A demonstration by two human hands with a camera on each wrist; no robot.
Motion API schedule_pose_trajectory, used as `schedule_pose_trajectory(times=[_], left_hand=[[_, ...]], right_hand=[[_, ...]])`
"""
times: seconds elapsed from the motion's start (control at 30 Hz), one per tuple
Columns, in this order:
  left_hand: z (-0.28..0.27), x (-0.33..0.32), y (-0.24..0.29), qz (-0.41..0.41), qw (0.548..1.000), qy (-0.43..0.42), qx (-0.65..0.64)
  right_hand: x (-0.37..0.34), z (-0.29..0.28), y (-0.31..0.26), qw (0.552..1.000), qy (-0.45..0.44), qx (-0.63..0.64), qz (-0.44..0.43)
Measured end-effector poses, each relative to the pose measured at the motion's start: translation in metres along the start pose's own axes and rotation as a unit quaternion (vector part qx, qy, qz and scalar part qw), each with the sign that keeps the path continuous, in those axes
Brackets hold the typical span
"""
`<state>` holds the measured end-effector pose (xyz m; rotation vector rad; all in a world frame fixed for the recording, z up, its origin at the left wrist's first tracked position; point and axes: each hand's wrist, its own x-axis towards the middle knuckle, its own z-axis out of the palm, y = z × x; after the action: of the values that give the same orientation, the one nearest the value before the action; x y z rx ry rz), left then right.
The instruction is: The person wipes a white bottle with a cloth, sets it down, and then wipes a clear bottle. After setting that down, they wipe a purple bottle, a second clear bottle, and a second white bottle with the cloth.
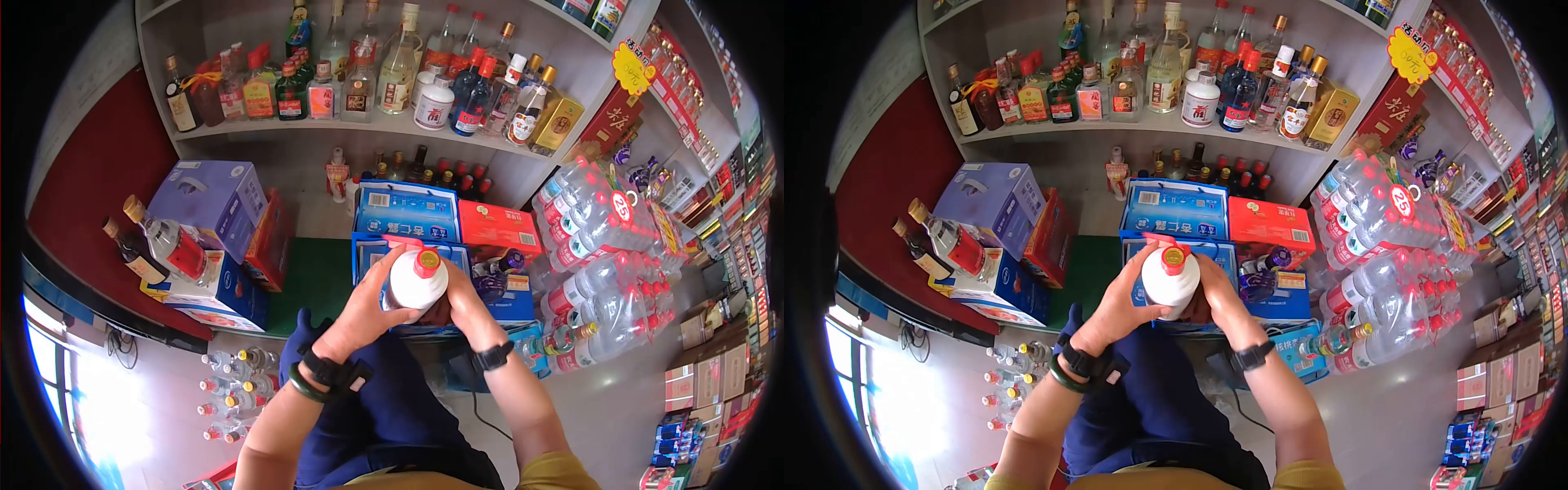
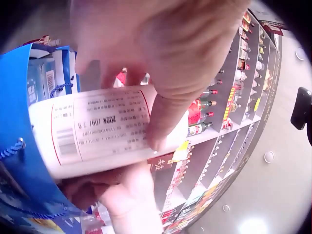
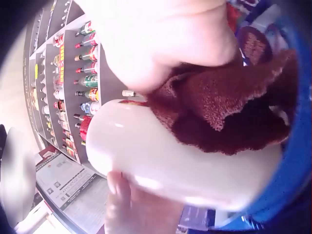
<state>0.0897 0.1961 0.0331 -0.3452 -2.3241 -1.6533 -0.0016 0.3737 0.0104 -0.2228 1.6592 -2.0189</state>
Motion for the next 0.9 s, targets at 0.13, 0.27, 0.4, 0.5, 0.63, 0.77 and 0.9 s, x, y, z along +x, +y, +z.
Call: schedule_pose_trajectory(times=[0.13,0.27,0.4,0.5,0.63,0.77,0.9], left_hand=[[0.024,-0.009,0.012,-0.02,0.995,0.094,0.013],[0.048,0.001,0.014,-0.022,0.98,0.195,0.026],[0.052,0.008,0.0,-0.024,0.971,0.235,0.025],[0.043,0.003,0.003,-0.04,0.971,0.225,-0.073],[0.03,-0.014,0.029,-0.038,0.939,0.217,-0.263],[0.017,-0.026,0.06,-0.006,0.911,0.241,-0.334],[0.02,-0.041,0.079,0.004,0.909,0.261,-0.326]], right_hand=[[-0.047,0.017,0.008,0.988,0.063,0.092,-0.104],[-0.057,0.04,-0.012,0.967,0.066,0.043,-0.242],[-0.037,0.037,0.004,0.955,0.081,-0.006,-0.284],[-0.031,0.031,0.017,0.965,0.081,0.043,-0.244],[-0.039,0.025,0.042,0.983,0.062,0.045,-0.167],[-0.091,0.045,0.015,0.984,0.068,0.005,-0.165],[-0.121,0.086,-0.012,0.867,0.065,-0.217,-0.443]])
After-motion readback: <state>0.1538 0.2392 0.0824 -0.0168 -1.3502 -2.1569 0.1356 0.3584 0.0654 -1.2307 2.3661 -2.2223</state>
